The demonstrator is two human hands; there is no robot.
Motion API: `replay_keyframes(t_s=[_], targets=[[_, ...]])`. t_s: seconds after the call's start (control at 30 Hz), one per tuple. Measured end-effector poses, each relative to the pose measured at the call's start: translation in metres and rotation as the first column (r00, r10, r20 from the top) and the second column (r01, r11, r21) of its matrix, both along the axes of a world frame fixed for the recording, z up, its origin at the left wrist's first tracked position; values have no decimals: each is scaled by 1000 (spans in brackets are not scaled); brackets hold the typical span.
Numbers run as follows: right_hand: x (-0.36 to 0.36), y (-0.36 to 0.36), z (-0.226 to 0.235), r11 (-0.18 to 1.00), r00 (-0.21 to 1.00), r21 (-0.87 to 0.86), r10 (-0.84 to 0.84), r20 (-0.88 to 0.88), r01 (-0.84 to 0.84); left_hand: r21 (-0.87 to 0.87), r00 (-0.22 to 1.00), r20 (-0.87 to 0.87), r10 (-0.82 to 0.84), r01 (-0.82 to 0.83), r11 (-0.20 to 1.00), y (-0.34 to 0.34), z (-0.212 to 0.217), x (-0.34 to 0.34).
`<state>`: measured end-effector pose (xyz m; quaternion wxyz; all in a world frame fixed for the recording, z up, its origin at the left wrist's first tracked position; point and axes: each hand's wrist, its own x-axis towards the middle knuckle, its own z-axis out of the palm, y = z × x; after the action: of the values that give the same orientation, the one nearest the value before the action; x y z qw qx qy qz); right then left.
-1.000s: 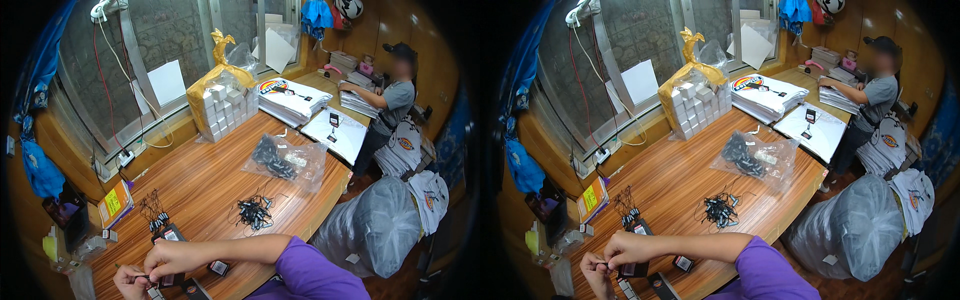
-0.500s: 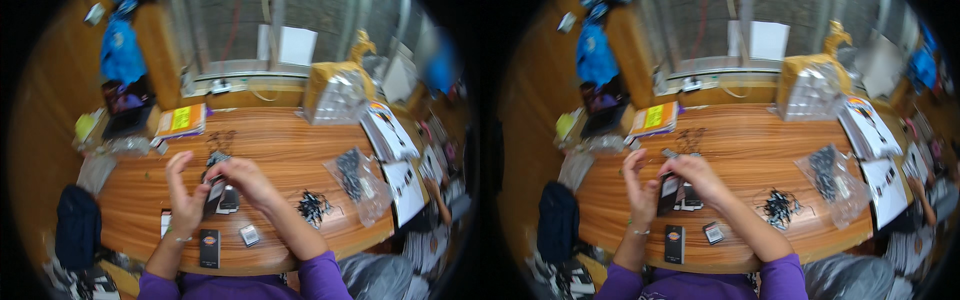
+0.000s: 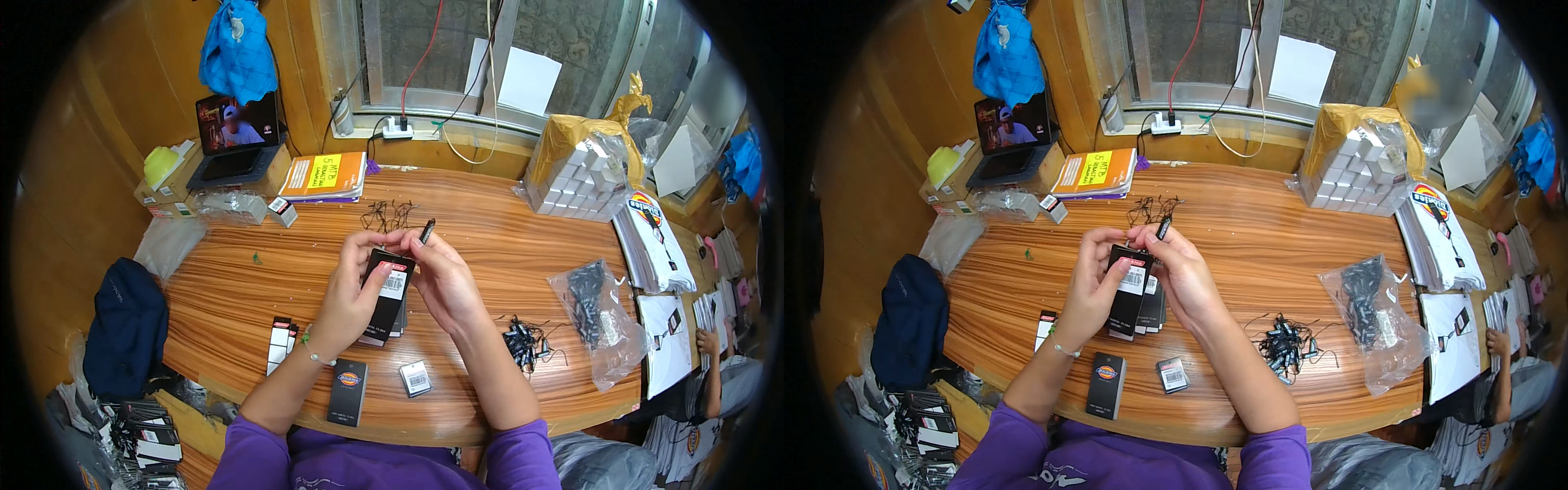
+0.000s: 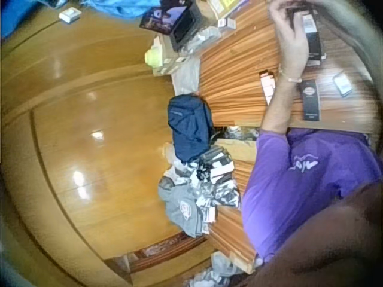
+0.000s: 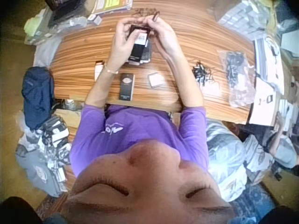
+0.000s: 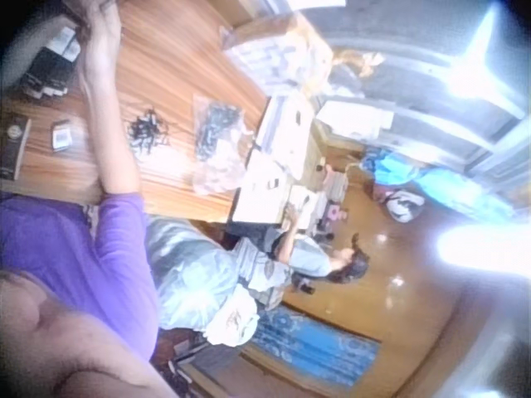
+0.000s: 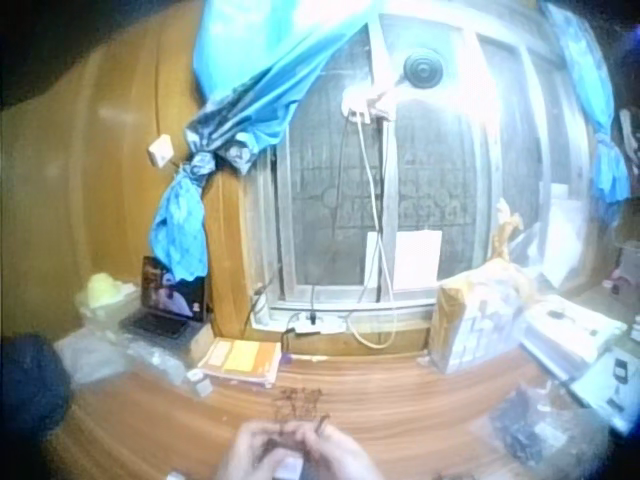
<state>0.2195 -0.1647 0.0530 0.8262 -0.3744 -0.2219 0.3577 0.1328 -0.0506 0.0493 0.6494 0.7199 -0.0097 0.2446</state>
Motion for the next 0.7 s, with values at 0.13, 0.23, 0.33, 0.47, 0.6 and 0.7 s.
replay_keyframes(t_s=[0.13, 0.23, 0.33, 0.47, 0.6, 0.7], targets=[[7, 1, -3, 999, 1000, 40, -16, -18, 17, 23, 981, -190, -41, 46, 999, 6, 3, 0], [8, 1, -3, 997, 1000, 70, -13, -25, 15, 27, 974, -222, -51, 58, 998, 17, -6, -2], [8, -1, -1, 996, 997, 73, -57, -43, 60, -26, 962, -233, -144, 142, 990, 23, -7, -1], [6, -1, 1, 980, 997, 185, -62, -39, 69, -70, 917, -263, -299, 291, 954, 27, -20, -2], [4, -3, 8, 963, 992, 263, -30, -120, 61, -132, 917, -307, -253, 222, 966, 30, -5, -12], [1, -6, 6, 954, 994, 297, 55, -91, -25, -140, 920, -201, -338, 314, 939, 27, 1, -21]])
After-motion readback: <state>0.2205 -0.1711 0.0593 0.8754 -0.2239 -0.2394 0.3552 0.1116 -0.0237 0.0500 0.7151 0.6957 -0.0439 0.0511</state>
